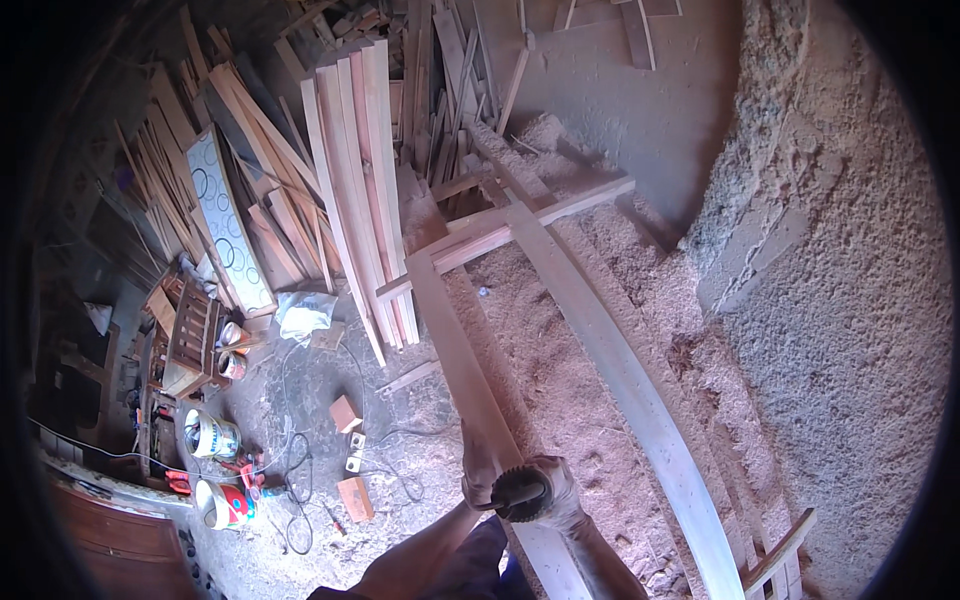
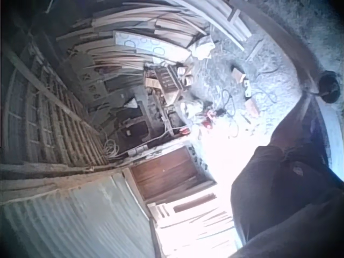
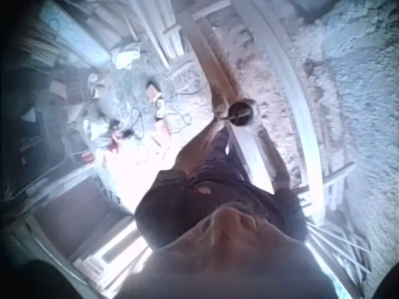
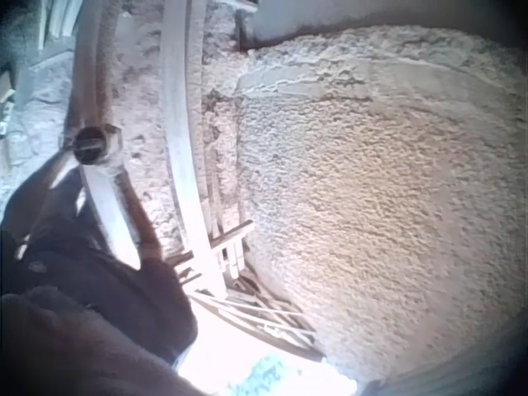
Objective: The person uses a wood router to shape the edges of a wooden frame, then turns the frame over and unplugs the tool.
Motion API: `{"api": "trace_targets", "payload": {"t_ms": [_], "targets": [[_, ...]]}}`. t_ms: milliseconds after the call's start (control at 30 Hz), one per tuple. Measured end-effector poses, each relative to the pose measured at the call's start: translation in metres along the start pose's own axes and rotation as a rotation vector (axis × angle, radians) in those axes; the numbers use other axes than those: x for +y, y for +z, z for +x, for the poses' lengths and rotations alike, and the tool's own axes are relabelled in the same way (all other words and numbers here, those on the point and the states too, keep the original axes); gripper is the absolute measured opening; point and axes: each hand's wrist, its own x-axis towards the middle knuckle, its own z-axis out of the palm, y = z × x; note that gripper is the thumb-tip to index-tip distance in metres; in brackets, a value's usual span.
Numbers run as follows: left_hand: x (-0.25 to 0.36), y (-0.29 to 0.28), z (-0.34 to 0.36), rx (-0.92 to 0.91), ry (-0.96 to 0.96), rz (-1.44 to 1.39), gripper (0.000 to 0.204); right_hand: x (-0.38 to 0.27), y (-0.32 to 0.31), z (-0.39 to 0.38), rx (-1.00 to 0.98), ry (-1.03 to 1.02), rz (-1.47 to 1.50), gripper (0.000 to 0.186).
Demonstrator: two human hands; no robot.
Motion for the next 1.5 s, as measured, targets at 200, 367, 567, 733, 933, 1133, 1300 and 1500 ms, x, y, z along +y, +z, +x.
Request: {"api": "trace_targets", "payload": {"t_ms": [200, 367, 567, 733, 933, 1133, 1300, 1500], "targets": [[-0.007, 0.007, -0.008, 0.042, 0.043, 0.010, 0.067, 0.011, 0.009, 0.020, -0.002, 0.002, 0.017, 0.082], [-0.013, 0.003, -0.012, 0.081, 0.054, 0.038, 0.063, 0.022, 0.023, 0.034, 0.007, -0.001, 0.028, 0.078], [-0.019, 0.002, -0.007, 0.104, 0.090, 0.083, 0.061, 0.030, 0.037, 0.055, 0.002, 0.147, 0.134, 0.069], [-0.001, 0.012, -0.005, 0.184, 0.135, -0.094, 0.072, 0.050, 0.049, 0.072, -0.026, 0.122, 0.094, 0.065], [0.018, 0.008, 0.001, 0.229, 0.021, 0.070, 0.072, 0.055, 0.065, 0.103, -0.045, 0.143, 0.067, 0.073], [0.051, 0.009, 0.007, 0.324, -0.086, 0.157, 0.061, 0.070, 0.076, 0.127, 0.009, 0.113, 0.062, 0.082], [0.056, 0.003, 0.012, 0.369, 0.003, 0.239, 0.061, 0.087, 0.091, 0.146, -0.001, 0.160, 0.194, 0.085], [0.081, -0.001, 0.020, 0.344, -0.025, 0.184, 0.058, 0.109, 0.101, 0.160, -0.035, 0.188, 0.119, 0.086]]}}
